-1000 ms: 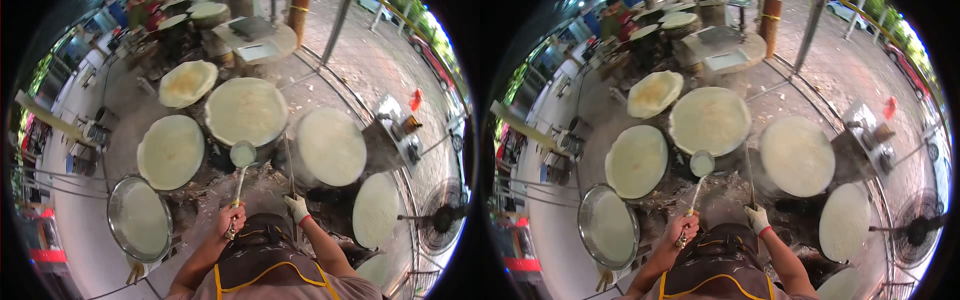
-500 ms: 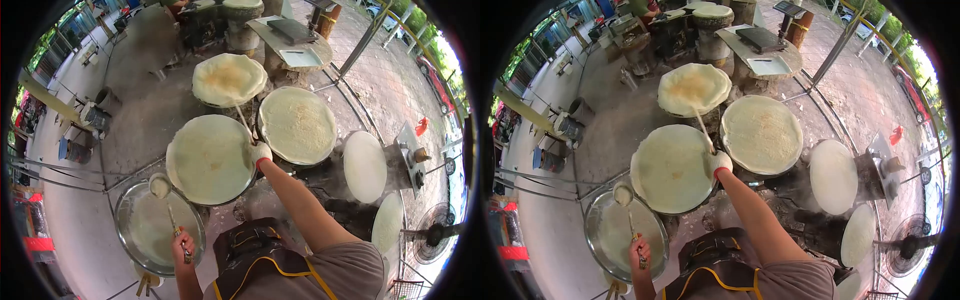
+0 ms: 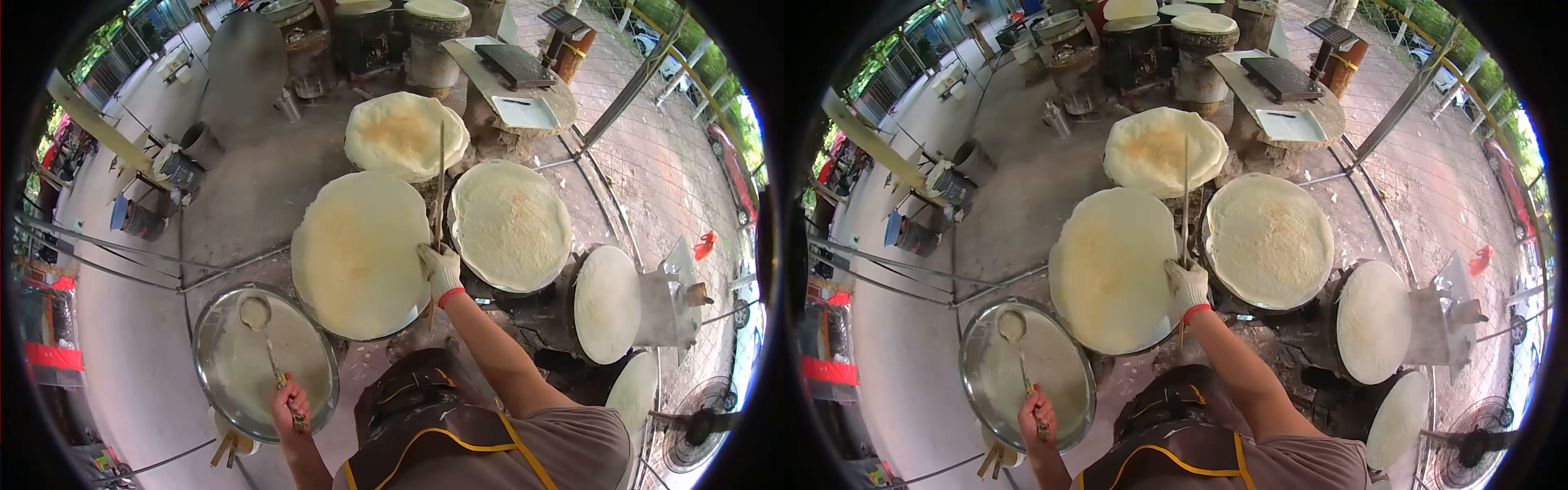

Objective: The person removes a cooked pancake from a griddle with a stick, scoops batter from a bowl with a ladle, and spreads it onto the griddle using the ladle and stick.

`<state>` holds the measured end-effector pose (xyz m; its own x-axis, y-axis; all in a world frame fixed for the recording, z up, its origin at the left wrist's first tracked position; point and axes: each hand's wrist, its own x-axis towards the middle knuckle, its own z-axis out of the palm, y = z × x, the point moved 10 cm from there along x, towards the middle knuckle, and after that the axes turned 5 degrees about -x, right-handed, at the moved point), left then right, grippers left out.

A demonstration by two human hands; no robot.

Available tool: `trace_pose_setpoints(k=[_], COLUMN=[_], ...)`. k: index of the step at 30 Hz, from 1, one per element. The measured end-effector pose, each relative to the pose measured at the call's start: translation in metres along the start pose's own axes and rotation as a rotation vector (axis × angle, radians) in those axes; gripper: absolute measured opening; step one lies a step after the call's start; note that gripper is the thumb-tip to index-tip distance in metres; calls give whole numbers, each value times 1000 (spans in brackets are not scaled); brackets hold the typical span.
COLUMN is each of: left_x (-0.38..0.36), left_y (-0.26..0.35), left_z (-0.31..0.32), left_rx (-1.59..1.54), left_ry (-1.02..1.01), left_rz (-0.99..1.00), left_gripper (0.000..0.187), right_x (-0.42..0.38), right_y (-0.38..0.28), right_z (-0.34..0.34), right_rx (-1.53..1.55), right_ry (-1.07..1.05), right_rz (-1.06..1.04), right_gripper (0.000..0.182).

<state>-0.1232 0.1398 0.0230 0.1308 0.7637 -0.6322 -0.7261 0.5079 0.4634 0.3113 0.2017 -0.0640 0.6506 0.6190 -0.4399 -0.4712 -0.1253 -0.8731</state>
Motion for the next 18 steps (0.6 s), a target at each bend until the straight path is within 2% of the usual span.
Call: trace_pose_setpoints(k=[1,2,4,6,9,11,13,15,18], left_x=[-4,-7,-5,6,15,13,12,5,-9], left_y=[-5,-13,-27,-46,-75,-94,-115,-137,-167], left_z=[4,9,8,7,15,37,63,94,141], left_rx=[-6,-7,-42,-33,12,41,31,36,57], left_ry=[4,1,-32,-58,-61,-73,-102,-130,-188], left_rz=[6,-1,-49,-102,-117,-128,-166,-194,-242], left_gripper=[20,20,20,20,20,21,20,20,21], right_x=[-1,-3,21,11,24,5,18,31,63], right_y=[0,13,31,-30,-87,-140,-150,-150,-141], right_z=[-10,-19,-49,-66,-112,-173,-249,-317,-385], right_rx=[107,137,-177,-524,-527,-308,-106,-243,-753], right_ry=[22,31,134,166,151,203,283,384,531], right_rz=[-23,94,93,-60,-71,-90,-149,-174,-36], right_gripper=[16,17,21,25,28,25,24,30,38])
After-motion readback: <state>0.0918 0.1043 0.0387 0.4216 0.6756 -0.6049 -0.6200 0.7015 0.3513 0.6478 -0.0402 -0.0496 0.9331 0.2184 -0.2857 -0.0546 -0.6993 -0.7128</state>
